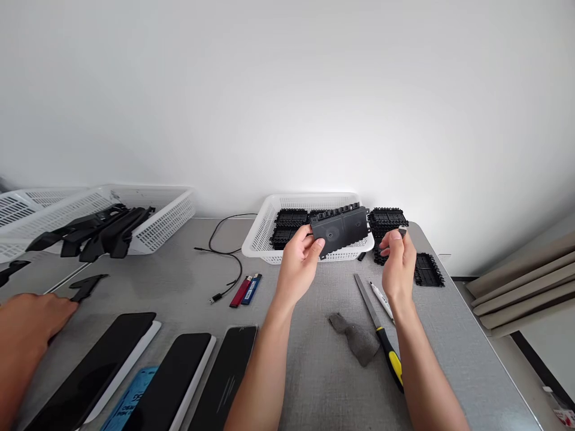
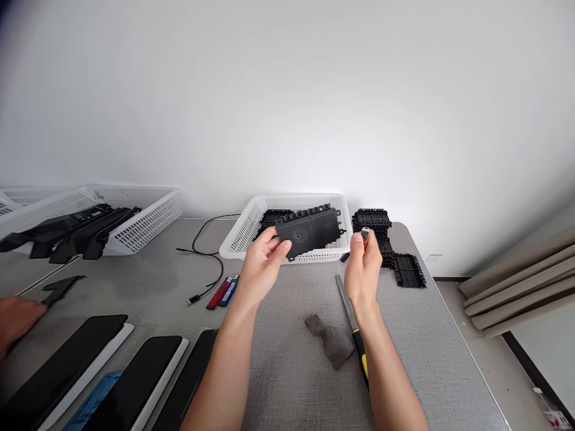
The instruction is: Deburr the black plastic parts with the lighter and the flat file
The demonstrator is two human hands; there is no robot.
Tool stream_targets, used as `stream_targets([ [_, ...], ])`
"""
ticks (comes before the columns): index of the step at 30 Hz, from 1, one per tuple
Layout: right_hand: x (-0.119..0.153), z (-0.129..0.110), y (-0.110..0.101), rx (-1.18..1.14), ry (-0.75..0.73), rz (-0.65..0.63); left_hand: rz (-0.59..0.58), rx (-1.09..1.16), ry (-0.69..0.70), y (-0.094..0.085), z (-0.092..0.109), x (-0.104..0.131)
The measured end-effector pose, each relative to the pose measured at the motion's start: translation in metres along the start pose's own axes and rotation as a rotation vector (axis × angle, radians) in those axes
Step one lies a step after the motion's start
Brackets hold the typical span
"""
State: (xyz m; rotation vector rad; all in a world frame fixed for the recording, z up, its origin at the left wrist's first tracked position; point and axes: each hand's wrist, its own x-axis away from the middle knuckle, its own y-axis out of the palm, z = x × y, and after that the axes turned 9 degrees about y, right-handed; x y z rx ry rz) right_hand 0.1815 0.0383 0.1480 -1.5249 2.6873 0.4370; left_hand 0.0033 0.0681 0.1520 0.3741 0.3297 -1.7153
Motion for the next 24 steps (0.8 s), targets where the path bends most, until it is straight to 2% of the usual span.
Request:
stream_targets([
  [2,0.005,-0.002,0.0,-0.016,0.159,-0.213,0.004,-0.018,0.005,0.0,-0.002,-0.001],
  [5,0.01,0.001,0.008,-0.055,0.476,-0.575,-0.028,-0.021,0.0,-0.002,-0.003,-0.002],
  [8,0.013,0.007,0.022,-0.086,0.662,-0.758,-0.078,-0.007,0.004,-0.004,-0.001,-0.001],
  [14,0.015,0.017,0.034,-0.229,0.846,-0.855,-0.177,0.019,-0.014,-0.004,0.003,0.0],
  [24,0.014,0.017,0.031,-0.274,0.891,-0.9,-0.212,0.022,-0.015,-0.004,0.008,0.003],
])
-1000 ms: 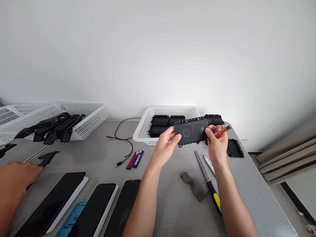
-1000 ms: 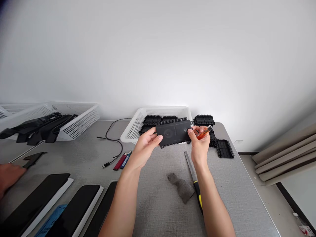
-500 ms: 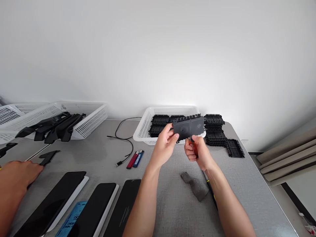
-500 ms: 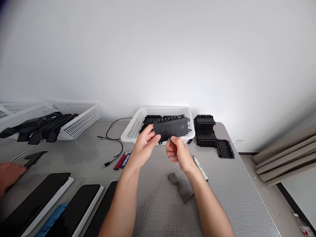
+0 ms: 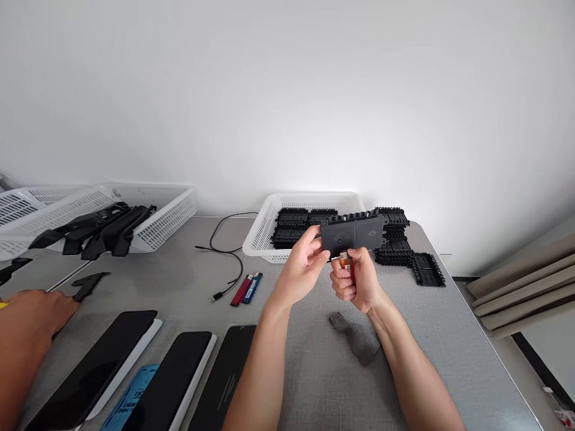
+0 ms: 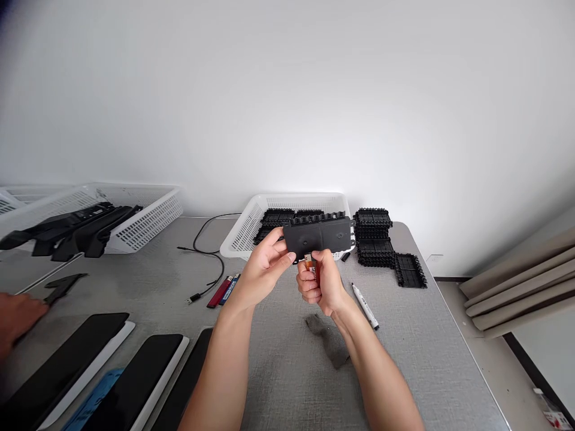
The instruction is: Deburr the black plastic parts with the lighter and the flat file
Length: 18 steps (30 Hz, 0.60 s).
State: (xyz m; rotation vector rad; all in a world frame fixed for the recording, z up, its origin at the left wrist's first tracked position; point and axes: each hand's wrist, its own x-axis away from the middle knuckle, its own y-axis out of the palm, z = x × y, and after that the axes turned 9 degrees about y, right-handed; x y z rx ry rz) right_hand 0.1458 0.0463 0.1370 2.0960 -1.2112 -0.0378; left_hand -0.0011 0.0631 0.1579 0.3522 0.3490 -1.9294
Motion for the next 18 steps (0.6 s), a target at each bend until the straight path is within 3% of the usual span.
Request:
stream_targets([
  [14,0.0009,-0.0011,-0.0011,-0.044,0.024,-0.031,-0.009,-0.021,-0.009,0.0027,0.0035,-0.0001],
  [18,0.0071,-0.0059,-0.0025,-0.041,-0.009,-0.018,0.053,-0.03,0.003,0.0004,0.0008,-0.0005],
])
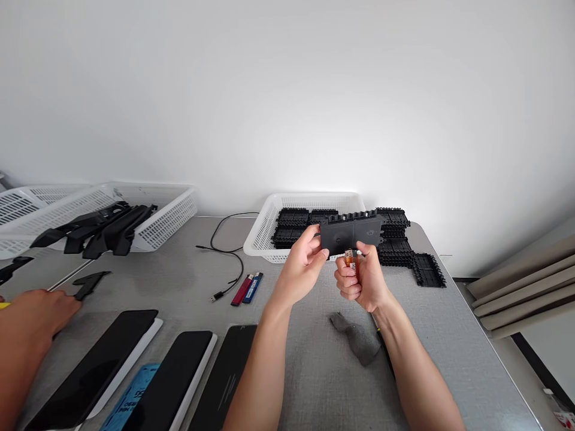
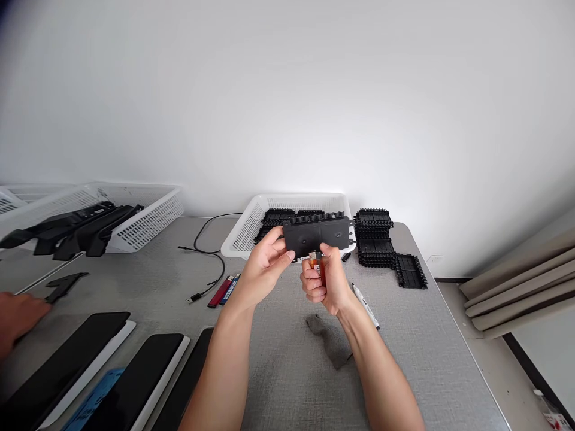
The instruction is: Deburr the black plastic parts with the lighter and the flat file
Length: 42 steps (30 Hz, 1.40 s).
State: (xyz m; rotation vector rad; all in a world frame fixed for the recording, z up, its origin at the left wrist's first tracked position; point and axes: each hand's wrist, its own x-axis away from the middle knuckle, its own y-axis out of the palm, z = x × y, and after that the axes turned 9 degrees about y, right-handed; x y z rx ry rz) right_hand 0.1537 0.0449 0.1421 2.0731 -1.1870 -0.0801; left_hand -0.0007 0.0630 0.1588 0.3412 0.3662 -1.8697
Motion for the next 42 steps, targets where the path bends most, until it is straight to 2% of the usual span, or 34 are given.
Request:
stream_targets([
  [5,0.009,-0.011,-0.013,-0.022,-0.117,0.131,0.135,0.005,0.028,-0.006,-0.008,0.0],
  [9,0.008,-0.014,-0.02,-0.013,-0.127,0.184,0.144,0.002,0.037,-0.008,-0.011,0.0],
  [16,0.005,-0.012,-0.017,-0.04,-0.072,0.178,0.117,0.004,0.04,-0.007,-0.007,0.001],
  [25,0.005,-0.013,-0.021,-0.026,-0.091,0.147,0.124,0.01,0.05,-0.008,-0.01,0.001],
  [30,0.022,-0.017,-0.011,0.073,-0.178,0.105,0.2,0.041,0.048,-0.007,-0.008,0.0],
  [32,0.035,-0.017,-0.008,0.148,-0.226,0.144,0.267,0.049,0.064,-0.008,-0.007,-0.001],
  [35,0.052,-0.018,-0.009,0.337,-0.345,0.33,0.373,0.024,0.087,-0.011,-0.006,-0.002],
  [37,0.058,-0.016,-0.013,0.542,-0.388,0.452,0.431,0.005,0.099,-0.013,-0.005,-0.003],
  [40,0.051,-0.006,-0.018,0.937,-0.275,0.568,0.496,0.006,0.123,-0.015,-0.003,-0.004],
  [42,0.036,0.012,-0.019,1.163,-0.153,0.6,0.544,-0.009,0.157,-0.015,-0.002,-0.004],
])
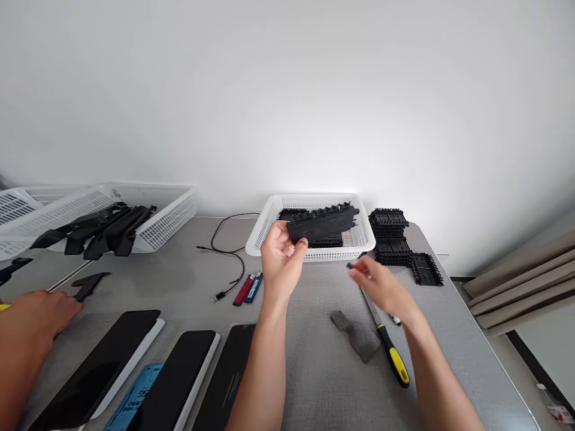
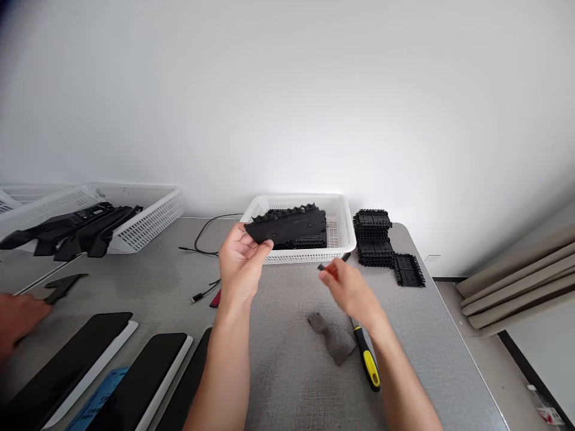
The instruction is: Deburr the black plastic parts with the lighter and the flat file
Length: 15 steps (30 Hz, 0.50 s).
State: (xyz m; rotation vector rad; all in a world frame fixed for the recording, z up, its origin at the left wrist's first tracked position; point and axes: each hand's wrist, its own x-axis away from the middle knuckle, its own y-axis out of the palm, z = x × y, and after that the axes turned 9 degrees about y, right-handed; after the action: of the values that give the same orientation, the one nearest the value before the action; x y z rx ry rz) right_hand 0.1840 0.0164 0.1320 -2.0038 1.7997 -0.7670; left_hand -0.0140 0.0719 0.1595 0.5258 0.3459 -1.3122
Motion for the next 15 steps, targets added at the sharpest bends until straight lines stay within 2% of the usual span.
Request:
stream_targets([
  [4,-0.011,0.024,0.061,0.45,0.053,0.082,0.08,-0.057,0.087,0.0,0.0,0.002],
  [7,-0.022,0.047,0.093,0.627,0.118,0.077,0.062,-0.066,0.159,0.0,0.002,0.004],
  [11,-0.037,0.059,0.103,0.681,0.126,0.095,0.017,-0.035,0.313,0.0,0.004,0.004],
  [15,-0.027,0.057,0.088,0.71,0.108,0.117,0.0,-0.034,0.387,0.001,0.006,0.005],
])
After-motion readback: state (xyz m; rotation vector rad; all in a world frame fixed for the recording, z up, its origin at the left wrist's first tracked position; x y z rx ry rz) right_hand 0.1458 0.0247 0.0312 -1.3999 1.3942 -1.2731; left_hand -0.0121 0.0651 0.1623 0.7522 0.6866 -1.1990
